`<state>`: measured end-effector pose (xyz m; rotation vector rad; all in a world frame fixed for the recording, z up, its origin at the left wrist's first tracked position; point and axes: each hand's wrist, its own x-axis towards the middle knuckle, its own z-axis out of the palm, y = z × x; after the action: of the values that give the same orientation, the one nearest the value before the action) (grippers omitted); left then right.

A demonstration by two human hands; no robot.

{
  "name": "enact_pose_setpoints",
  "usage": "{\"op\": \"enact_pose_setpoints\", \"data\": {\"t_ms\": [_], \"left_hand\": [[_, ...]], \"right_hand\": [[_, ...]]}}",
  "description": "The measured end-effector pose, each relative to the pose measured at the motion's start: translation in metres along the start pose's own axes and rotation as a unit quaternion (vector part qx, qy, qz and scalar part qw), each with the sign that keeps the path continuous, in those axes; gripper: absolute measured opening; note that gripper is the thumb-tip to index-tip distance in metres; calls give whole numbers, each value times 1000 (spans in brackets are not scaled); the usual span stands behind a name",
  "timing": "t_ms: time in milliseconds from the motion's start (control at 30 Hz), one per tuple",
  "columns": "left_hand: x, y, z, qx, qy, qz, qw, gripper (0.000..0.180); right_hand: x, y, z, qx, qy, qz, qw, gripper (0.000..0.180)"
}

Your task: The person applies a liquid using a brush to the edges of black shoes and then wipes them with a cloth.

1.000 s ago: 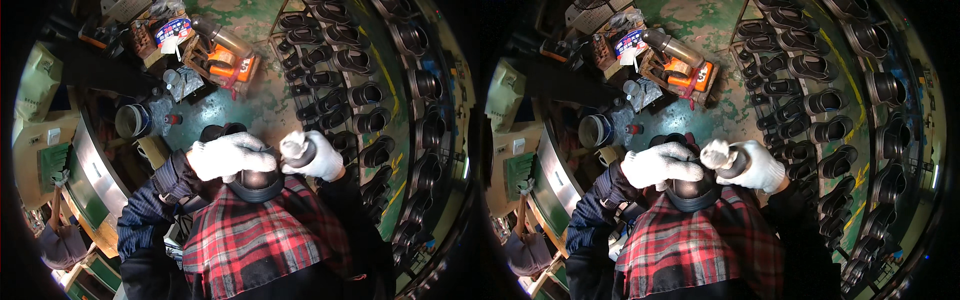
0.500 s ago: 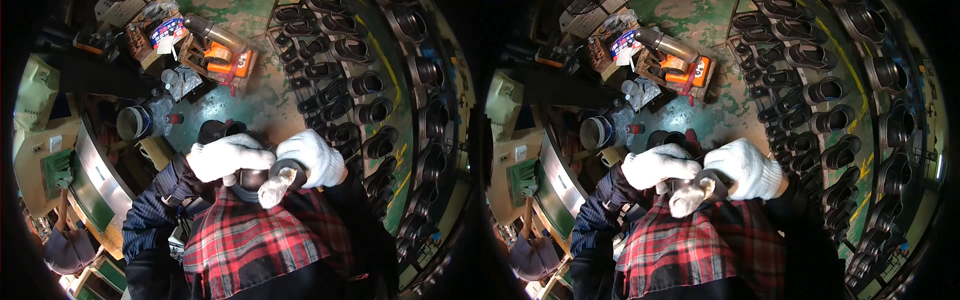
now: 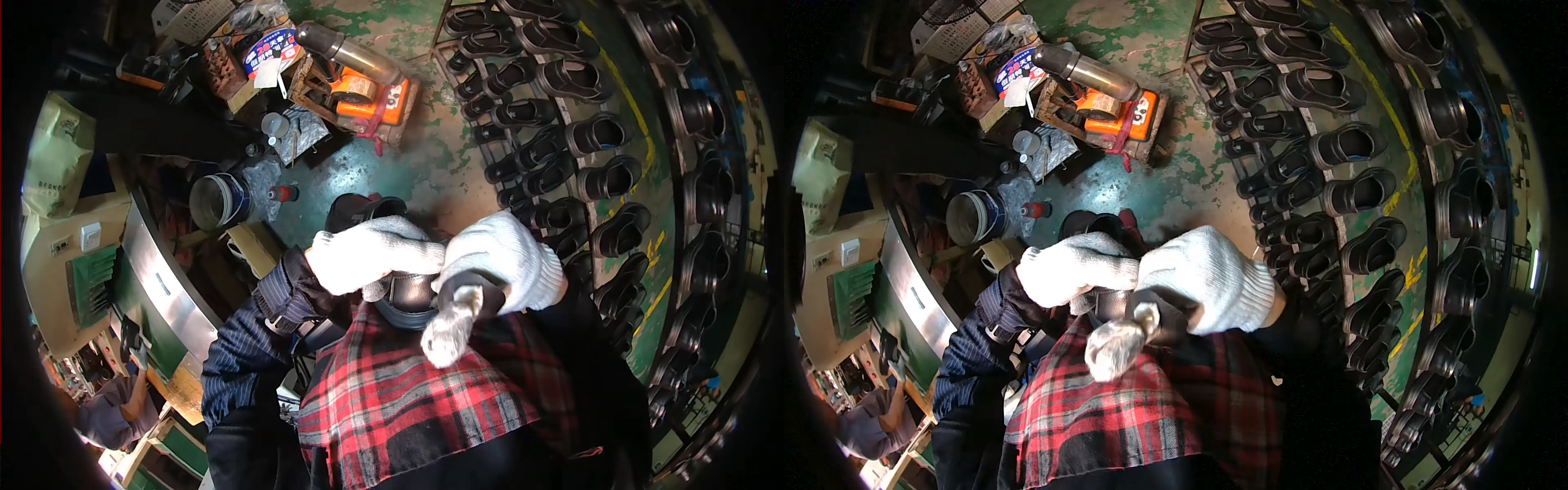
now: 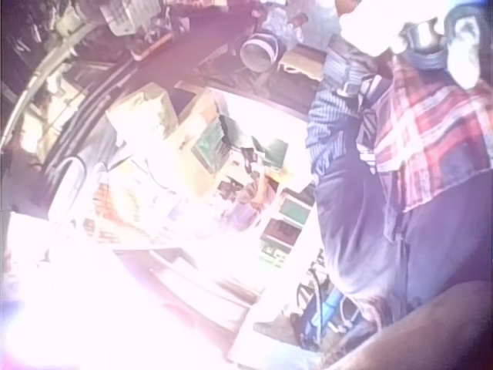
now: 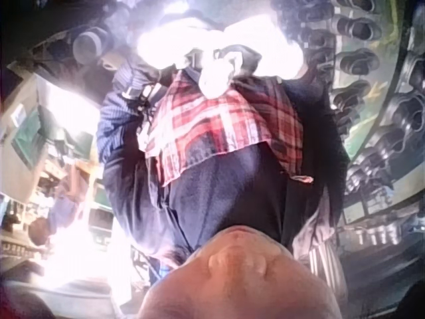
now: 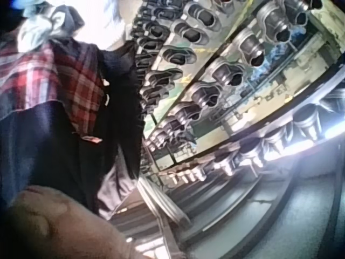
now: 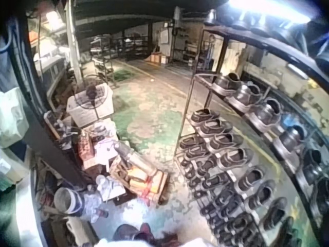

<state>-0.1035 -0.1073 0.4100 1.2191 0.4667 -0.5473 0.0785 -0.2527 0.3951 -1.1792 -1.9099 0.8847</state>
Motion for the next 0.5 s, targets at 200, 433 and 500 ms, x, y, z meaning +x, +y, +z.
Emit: {"op": "enact_pose_setpoints", "data": {"t_ms": [200, 433, 500], "left_hand": [[4, -13, -2, -13, 14, 49, 999, 28], [4, -16, -4, 60, 14, 94, 994, 28], [5, -15, -5, 42, -12, 100, 994, 27]], "right_hand": [[-16, 14, -9, 73, 10, 50, 996, 28], [-13, 17, -6, -12, 21, 65, 998, 31], [-12, 16, -7, 63, 31, 36, 997, 31]]}}
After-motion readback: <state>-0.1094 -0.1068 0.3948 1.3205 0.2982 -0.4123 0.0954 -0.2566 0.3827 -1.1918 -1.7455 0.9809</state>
